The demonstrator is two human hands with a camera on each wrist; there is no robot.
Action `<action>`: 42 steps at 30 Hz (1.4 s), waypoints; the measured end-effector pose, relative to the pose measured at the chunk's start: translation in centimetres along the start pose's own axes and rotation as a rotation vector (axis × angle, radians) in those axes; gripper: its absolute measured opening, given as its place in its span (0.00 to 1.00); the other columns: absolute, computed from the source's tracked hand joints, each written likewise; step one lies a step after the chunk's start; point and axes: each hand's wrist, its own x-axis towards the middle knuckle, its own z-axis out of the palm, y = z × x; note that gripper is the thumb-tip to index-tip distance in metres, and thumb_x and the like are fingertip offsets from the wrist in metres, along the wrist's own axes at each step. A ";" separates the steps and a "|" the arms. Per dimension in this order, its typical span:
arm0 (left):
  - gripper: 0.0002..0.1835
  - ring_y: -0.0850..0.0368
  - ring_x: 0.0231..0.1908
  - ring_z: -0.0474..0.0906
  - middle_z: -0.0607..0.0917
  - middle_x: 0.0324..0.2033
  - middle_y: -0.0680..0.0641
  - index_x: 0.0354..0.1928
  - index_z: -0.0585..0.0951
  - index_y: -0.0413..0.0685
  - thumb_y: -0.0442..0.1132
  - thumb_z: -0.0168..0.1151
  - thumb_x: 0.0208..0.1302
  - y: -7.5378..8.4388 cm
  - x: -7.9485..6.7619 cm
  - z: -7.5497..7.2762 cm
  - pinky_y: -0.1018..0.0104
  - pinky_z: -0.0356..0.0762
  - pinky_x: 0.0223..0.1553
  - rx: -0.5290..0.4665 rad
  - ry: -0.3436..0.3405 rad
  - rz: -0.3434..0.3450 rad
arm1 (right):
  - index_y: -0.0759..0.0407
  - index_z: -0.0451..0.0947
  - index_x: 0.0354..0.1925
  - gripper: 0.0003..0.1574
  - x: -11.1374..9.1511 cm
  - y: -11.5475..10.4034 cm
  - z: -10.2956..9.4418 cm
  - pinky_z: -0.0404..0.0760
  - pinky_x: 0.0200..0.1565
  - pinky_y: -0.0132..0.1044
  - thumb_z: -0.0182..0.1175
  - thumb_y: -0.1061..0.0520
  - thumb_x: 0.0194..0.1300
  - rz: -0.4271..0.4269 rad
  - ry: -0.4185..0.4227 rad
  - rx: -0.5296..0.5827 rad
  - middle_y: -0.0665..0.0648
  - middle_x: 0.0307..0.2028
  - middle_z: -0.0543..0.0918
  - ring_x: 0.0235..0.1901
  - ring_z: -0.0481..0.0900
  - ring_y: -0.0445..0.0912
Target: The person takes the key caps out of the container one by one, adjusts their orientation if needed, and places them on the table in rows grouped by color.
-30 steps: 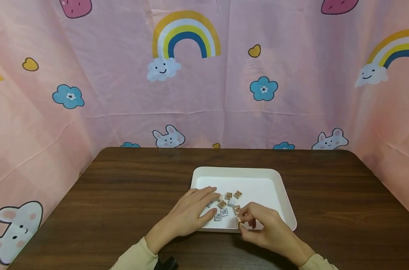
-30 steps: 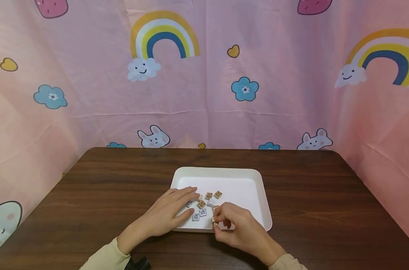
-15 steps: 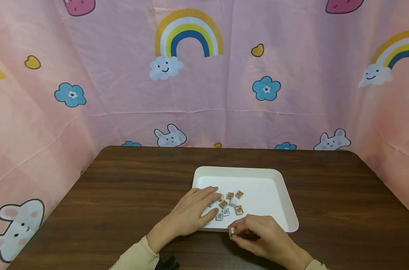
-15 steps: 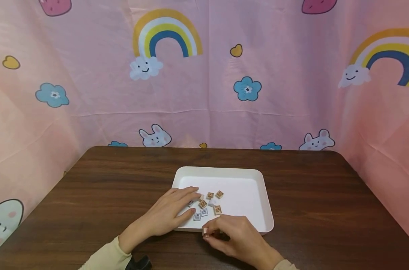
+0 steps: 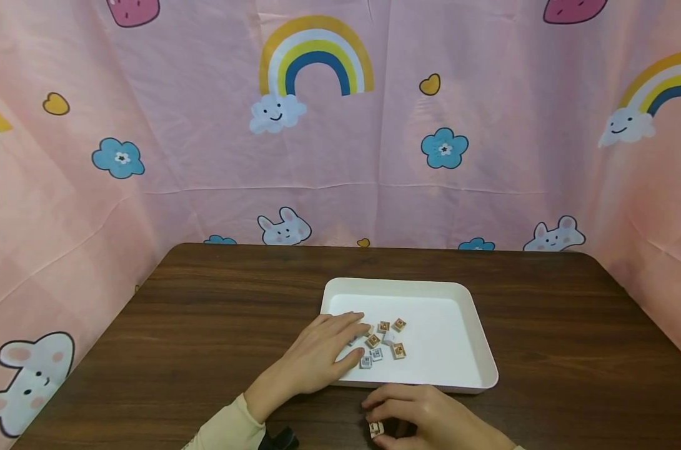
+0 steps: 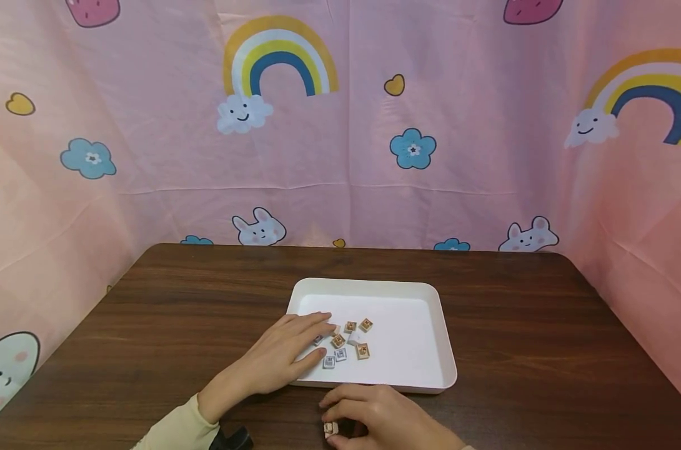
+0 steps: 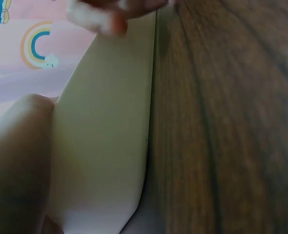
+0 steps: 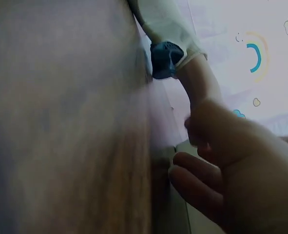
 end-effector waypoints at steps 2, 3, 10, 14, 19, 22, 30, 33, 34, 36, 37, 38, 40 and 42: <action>0.23 0.55 0.71 0.69 0.74 0.70 0.48 0.68 0.76 0.55 0.52 0.52 0.77 0.0 0.0 0.0 0.53 0.67 0.68 -0.001 -0.003 -0.001 | 0.51 0.82 0.55 0.14 -0.1 0.0 0.2 0.79 0.47 0.20 0.64 0.58 0.72 0.050 -0.023 0.025 0.48 0.52 0.86 0.48 0.83 0.35; 0.23 0.55 0.71 0.68 0.74 0.71 0.48 0.68 0.76 0.55 0.52 0.52 0.77 0.0 0.0 0.0 0.53 0.67 0.68 -0.003 -0.004 -0.002 | 0.51 0.82 0.55 0.15 -0.1 0.0 0.2 0.80 0.48 0.22 0.63 0.58 0.72 0.072 -0.029 0.042 0.48 0.52 0.86 0.49 0.83 0.35; 0.23 0.54 0.71 0.69 0.74 0.70 0.48 0.68 0.76 0.55 0.53 0.52 0.77 0.1 -0.1 -0.1 0.53 0.67 0.68 0.001 0.001 -0.002 | 0.53 0.81 0.61 0.19 0.0 0.4 0.8 0.78 0.42 0.20 0.61 0.58 0.74 0.092 -0.031 0.101 0.45 0.48 0.85 0.42 0.78 0.31; 0.23 0.54 0.70 0.69 0.74 0.70 0.48 0.68 0.76 0.55 0.52 0.52 0.77 0.1 -0.1 -0.1 0.52 0.67 0.68 0.002 0.005 -0.005 | 0.53 0.78 0.62 0.20 0.2 0.4 1.1 0.75 0.36 0.17 0.61 0.54 0.75 0.128 -0.058 0.066 0.42 0.41 0.82 0.34 0.74 0.27; 0.23 0.54 0.70 0.70 0.75 0.70 0.48 0.68 0.77 0.54 0.52 0.53 0.76 0.1 -0.1 -0.1 0.53 0.67 0.67 -0.006 0.013 -0.006 | 0.46 0.79 0.53 0.12 0.1 0.2 1.3 0.74 0.28 0.19 0.63 0.50 0.73 0.219 -0.055 0.139 0.41 0.36 0.80 0.29 0.70 0.24; 0.23 0.54 0.70 0.70 0.75 0.70 0.48 0.67 0.77 0.54 0.52 0.53 0.76 0.1 -0.1 0.0 0.53 0.67 0.67 -0.008 0.011 -0.006 | 0.45 0.81 0.49 0.10 0.0 0.3 1.6 0.73 0.31 0.16 0.65 0.51 0.71 0.156 -0.032 0.097 0.41 0.38 0.81 0.31 0.70 0.24; 0.23 0.53 0.69 0.70 0.75 0.69 0.47 0.67 0.77 0.54 0.52 0.53 0.76 0.1 0.0 -0.1 0.52 0.67 0.67 -0.012 0.010 -0.001 | 0.45 0.84 0.48 0.09 0.0 0.4 2.0 0.72 0.32 0.15 0.66 0.50 0.70 0.154 -0.011 0.064 0.41 0.39 0.82 0.32 0.70 0.25; 0.23 0.53 0.70 0.70 0.75 0.70 0.47 0.67 0.77 0.54 0.52 0.53 0.76 0.1 0.1 -0.1 0.52 0.67 0.67 -0.011 0.007 0.002 | 0.45 0.84 0.47 0.09 0.1 0.4 2.2 0.71 0.32 0.14 0.66 0.50 0.70 0.152 0.005 0.051 0.41 0.38 0.81 0.31 0.70 0.25; 0.23 0.53 0.70 0.70 0.75 0.70 0.47 0.67 0.77 0.54 0.52 0.53 0.76 0.1 0.1 -0.1 0.52 0.67 0.67 -0.011 0.006 0.002 | 0.45 0.84 0.47 0.08 0.1 0.4 2.2 0.70 0.32 0.14 0.67 0.50 0.69 0.144 0.013 0.038 0.41 0.37 0.81 0.31 0.70 0.25; 0.23 0.53 0.70 0.70 0.75 0.70 0.47 0.67 0.77 0.54 0.52 0.53 0.76 0.1 0.1 -0.1 0.52 0.67 0.67 -0.013 0.005 0.002 | 0.45 0.85 0.46 0.08 0.2 0.4 2.4 0.69 0.31 0.12 0.68 0.49 0.68 0.132 0.026 0.007 0.41 0.35 0.80 0.31 0.70 0.25; 0.23 0.53 0.70 0.70 0.75 0.70 0.47 0.67 0.77 0.54 0.51 0.53 0.76 0.1 0.1 -0.1 0.52 0.67 0.67 -0.013 0.005 0.001 | 0.44 0.85 0.45 0.08 0.3 0.4 2.5 0.68 0.31 0.12 0.68 0.48 0.68 0.131 0.032 -0.009 0.41 0.34 0.80 0.30 0.70 0.25; 0.23 0.53 0.70 0.70 0.75 0.70 0.47 0.67 0.77 0.54 0.51 0.53 0.76 0.1 0.0 -0.1 0.52 0.67 0.67 -0.012 0.005 0.000 | 0.44 0.85 0.45 0.08 0.4 0.4 2.6 0.67 0.31 0.12 0.68 0.47 0.67 0.137 0.035 -0.016 0.41 0.33 0.79 0.30 0.70 0.24; 0.23 0.53 0.70 0.70 0.75 0.70 0.47 0.67 0.77 0.54 0.51 0.53 0.76 0.0 0.0 -0.1 0.52 0.67 0.67 -0.012 0.005 -0.001 | 0.43 0.85 0.44 0.08 0.6 0.3 2.9 0.66 0.30 0.11 0.69 0.46 0.67 0.152 0.039 -0.036 0.40 0.31 0.79 0.30 0.69 0.24; 0.23 0.53 0.70 0.70 0.75 0.70 0.47 0.67 0.77 0.54 0.51 0.53 0.76 0.0 0.0 -0.1 0.52 0.67 0.67 -0.011 0.004 -0.002 | 0.42 0.86 0.43 0.08 0.8 0.2 3.1 0.66 0.30 0.11 0.69 0.44 0.67 0.170 0.046 -0.045 0.39 0.30 0.78 0.30 0.68 0.23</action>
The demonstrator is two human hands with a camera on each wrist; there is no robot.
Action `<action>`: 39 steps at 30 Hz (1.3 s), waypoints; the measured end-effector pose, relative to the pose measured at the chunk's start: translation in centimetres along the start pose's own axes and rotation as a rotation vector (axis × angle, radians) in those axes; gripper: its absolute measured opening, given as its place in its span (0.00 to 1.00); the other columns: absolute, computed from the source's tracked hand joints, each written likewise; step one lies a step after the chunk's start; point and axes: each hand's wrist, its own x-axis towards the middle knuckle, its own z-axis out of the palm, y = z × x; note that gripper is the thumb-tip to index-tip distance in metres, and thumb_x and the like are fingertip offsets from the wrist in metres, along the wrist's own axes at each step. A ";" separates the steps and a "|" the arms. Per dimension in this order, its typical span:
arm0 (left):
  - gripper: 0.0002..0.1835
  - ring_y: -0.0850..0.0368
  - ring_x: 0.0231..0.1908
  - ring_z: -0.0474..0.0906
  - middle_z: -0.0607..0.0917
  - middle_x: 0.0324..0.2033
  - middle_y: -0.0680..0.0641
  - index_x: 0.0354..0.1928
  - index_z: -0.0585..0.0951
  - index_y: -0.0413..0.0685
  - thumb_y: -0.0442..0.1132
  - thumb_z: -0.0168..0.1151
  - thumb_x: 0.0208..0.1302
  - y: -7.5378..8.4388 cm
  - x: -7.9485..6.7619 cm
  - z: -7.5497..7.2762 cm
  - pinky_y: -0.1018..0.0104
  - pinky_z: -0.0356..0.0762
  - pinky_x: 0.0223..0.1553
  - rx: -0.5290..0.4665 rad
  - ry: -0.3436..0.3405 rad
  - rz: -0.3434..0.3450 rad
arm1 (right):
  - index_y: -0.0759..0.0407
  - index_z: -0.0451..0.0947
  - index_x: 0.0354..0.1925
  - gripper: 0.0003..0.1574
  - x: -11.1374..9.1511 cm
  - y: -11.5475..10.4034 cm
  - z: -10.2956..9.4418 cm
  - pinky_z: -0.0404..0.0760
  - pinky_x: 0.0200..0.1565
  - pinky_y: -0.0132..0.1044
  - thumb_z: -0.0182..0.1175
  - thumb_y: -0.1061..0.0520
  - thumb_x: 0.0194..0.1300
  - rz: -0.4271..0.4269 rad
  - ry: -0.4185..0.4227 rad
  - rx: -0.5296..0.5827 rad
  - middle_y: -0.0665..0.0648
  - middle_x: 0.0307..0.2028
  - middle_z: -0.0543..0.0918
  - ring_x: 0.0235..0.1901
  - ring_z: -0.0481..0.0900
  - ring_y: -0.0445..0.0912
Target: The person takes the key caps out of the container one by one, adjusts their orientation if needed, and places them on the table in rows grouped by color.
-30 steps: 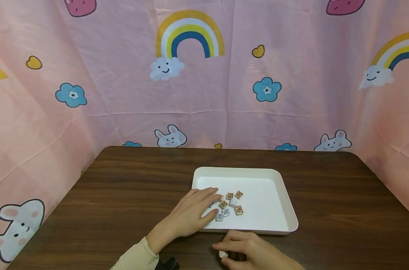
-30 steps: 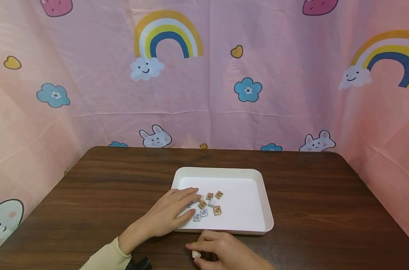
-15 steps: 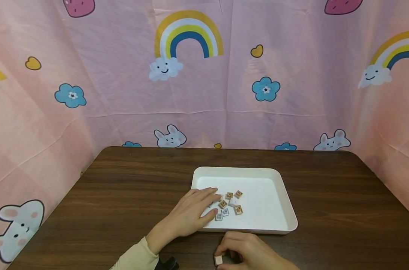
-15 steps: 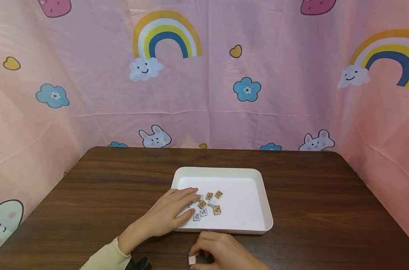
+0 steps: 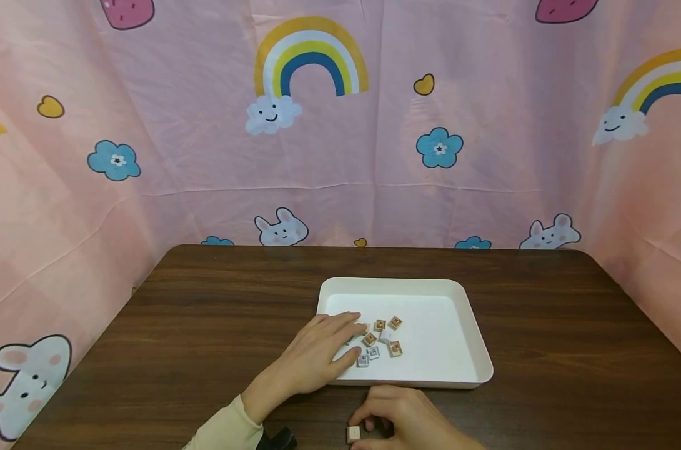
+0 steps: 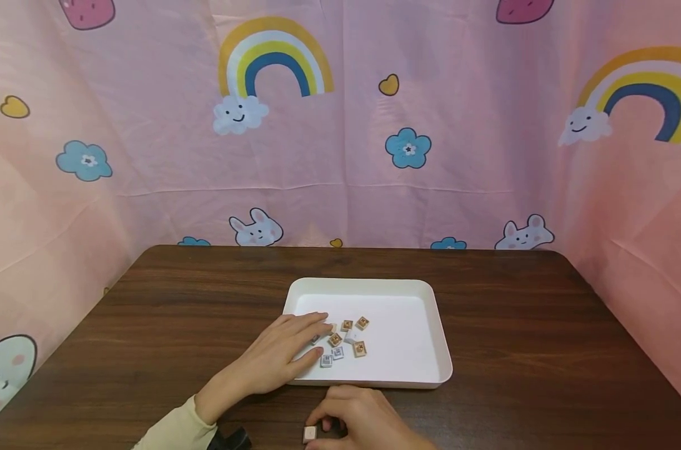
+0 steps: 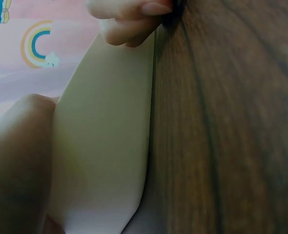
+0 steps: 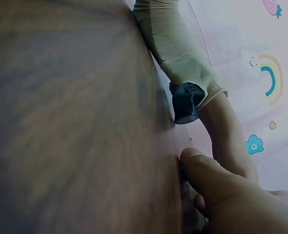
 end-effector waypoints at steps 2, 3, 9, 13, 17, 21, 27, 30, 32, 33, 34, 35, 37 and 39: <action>0.23 0.53 0.70 0.70 0.75 0.70 0.47 0.67 0.77 0.55 0.51 0.53 0.76 -0.1 -0.1 0.0 0.52 0.67 0.67 0.000 -0.001 -0.003 | 0.41 0.86 0.43 0.09 0.2 -0.1 0.2 0.65 0.29 0.11 0.69 0.44 0.66 0.002 0.012 -0.017 0.38 0.29 0.78 0.29 0.68 0.22; 0.23 0.53 0.70 0.70 0.75 0.70 0.47 0.68 0.77 0.54 0.51 0.53 0.76 -0.1 -0.1 0.0 0.51 0.67 0.67 -0.001 -0.001 -0.004 | 0.40 0.86 0.43 0.09 0.3 -0.1 0.3 0.65 0.29 0.11 0.69 0.43 0.66 -0.002 0.018 -0.030 0.37 0.29 0.78 0.29 0.68 0.22; 0.23 0.53 0.69 0.71 0.75 0.69 0.47 0.68 0.77 0.54 0.51 0.53 0.76 -0.3 -0.4 0.0 0.51 0.67 0.67 -0.005 0.004 -0.011 | 0.40 0.87 0.41 0.09 0.8 -0.2 1.0 0.62 0.28 0.10 0.70 0.42 0.65 -0.024 0.045 -0.091 0.37 0.27 0.78 0.27 0.65 0.20; 0.23 0.53 0.70 0.70 0.75 0.70 0.47 0.68 0.77 0.54 0.51 0.53 0.76 -0.3 -0.5 0.0 0.51 0.67 0.67 -0.013 0.002 -0.022 | 0.41 0.87 0.41 0.09 1.1 -0.2 1.3 0.61 0.27 0.10 0.70 0.42 0.65 -0.021 0.046 -0.090 0.37 0.26 0.78 0.26 0.63 0.19; 0.23 0.52 0.69 0.71 0.75 0.70 0.47 0.67 0.77 0.54 0.51 0.54 0.76 -0.3 -0.5 0.1 0.51 0.67 0.67 -0.014 0.006 -0.023 | 0.40 0.87 0.41 0.08 1.3 -0.3 1.5 0.61 0.26 0.11 0.69 0.42 0.66 -0.019 0.050 -0.084 0.37 0.25 0.77 0.25 0.61 0.19; 0.23 0.53 0.69 0.71 0.75 0.69 0.47 0.67 0.77 0.55 0.51 0.54 0.76 -0.3 -0.5 0.1 0.51 0.67 0.66 -0.012 0.009 -0.021 | 0.41 0.86 0.42 0.10 1.3 -0.2 1.5 0.61 0.26 0.11 0.71 0.42 0.63 -0.024 0.051 -0.085 0.37 0.25 0.77 0.25 0.61 0.19; 0.23 0.53 0.68 0.71 0.76 0.69 0.47 0.67 0.77 0.54 0.51 0.54 0.76 -0.2 -0.4 0.2 0.52 0.68 0.66 -0.006 0.022 -0.006 | 0.43 0.86 0.43 0.12 1.0 -0.4 1.1 0.62 0.25 0.11 0.72 0.43 0.63 -0.002 0.044 -0.031 0.38 0.27 0.78 0.24 0.61 0.19; 0.23 0.53 0.68 0.72 0.76 0.69 0.47 0.67 0.77 0.55 0.51 0.54 0.76 -0.2 -0.4 0.2 0.52 0.68 0.66 -0.004 0.024 -0.003 | 0.45 0.85 0.43 0.07 1.0 -0.5 0.5 0.65 0.25 0.12 0.69 0.48 0.68 -0.039 0.107 0.021 0.39 0.27 0.79 0.24 0.64 0.21; 0.23 0.53 0.68 0.72 0.76 0.69 0.47 0.67 0.77 0.54 0.51 0.54 0.76 -0.1 -0.3 0.2 0.52 0.67 0.66 -0.001 0.024 -0.001 | 0.46 0.85 0.41 0.03 1.1 -0.4 -0.2 0.66 0.25 0.12 0.67 0.52 0.69 -0.088 0.187 0.025 0.40 0.27 0.79 0.23 0.66 0.23; 0.23 0.53 0.68 0.72 0.76 0.69 0.47 0.67 0.77 0.55 0.51 0.54 0.76 -0.1 -0.3 0.2 0.52 0.68 0.66 0.001 0.025 -0.001 | 0.46 0.85 0.40 0.02 1.2 -0.3 -0.6 0.66 0.26 0.13 0.67 0.55 0.69 -0.104 0.231 0.016 0.40 0.26 0.79 0.23 0.67 0.24; 0.23 0.53 0.68 0.72 0.76 0.69 0.48 0.67 0.77 0.54 0.51 0.54 0.76 -0.1 -0.3 0.2 0.52 0.68 0.66 0.003 0.026 0.000 | 0.46 0.84 0.40 0.03 1.2 -0.2 -1.0 0.66 0.26 0.13 0.67 0.56 0.69 -0.121 0.276 -0.012 0.40 0.26 0.79 0.23 0.67 0.25; 0.23 0.54 0.68 0.72 0.76 0.68 0.48 0.67 0.77 0.54 0.51 0.54 0.76 -0.1 -0.2 0.2 0.53 0.68 0.66 0.007 0.029 0.002 | 0.46 0.84 0.39 0.05 1.2 0.0 -1.5 0.66 0.25 0.13 0.67 0.58 0.68 -0.118 0.312 -0.021 0.40 0.26 0.79 0.23 0.67 0.25; 0.23 0.54 0.68 0.72 0.77 0.68 0.48 0.67 0.77 0.54 0.51 0.54 0.76 -0.1 -0.2 0.2 0.53 0.68 0.66 0.011 0.035 0.007 | 0.47 0.84 0.38 0.06 1.2 0.4 -2.5 0.65 0.25 0.13 0.68 0.59 0.67 -0.098 0.368 -0.055 0.40 0.26 0.80 0.22 0.67 0.26; 0.23 0.54 0.67 0.73 0.77 0.68 0.48 0.67 0.77 0.54 0.52 0.54 0.75 -0.1 -0.2 0.3 0.54 0.68 0.65 0.015 0.038 0.010 | 0.47 0.84 0.38 0.04 1.1 0.8 -3.3 0.65 0.25 0.14 0.68 0.58 0.68 -0.055 0.400 -0.087 0.40 0.25 0.80 0.22 0.67 0.26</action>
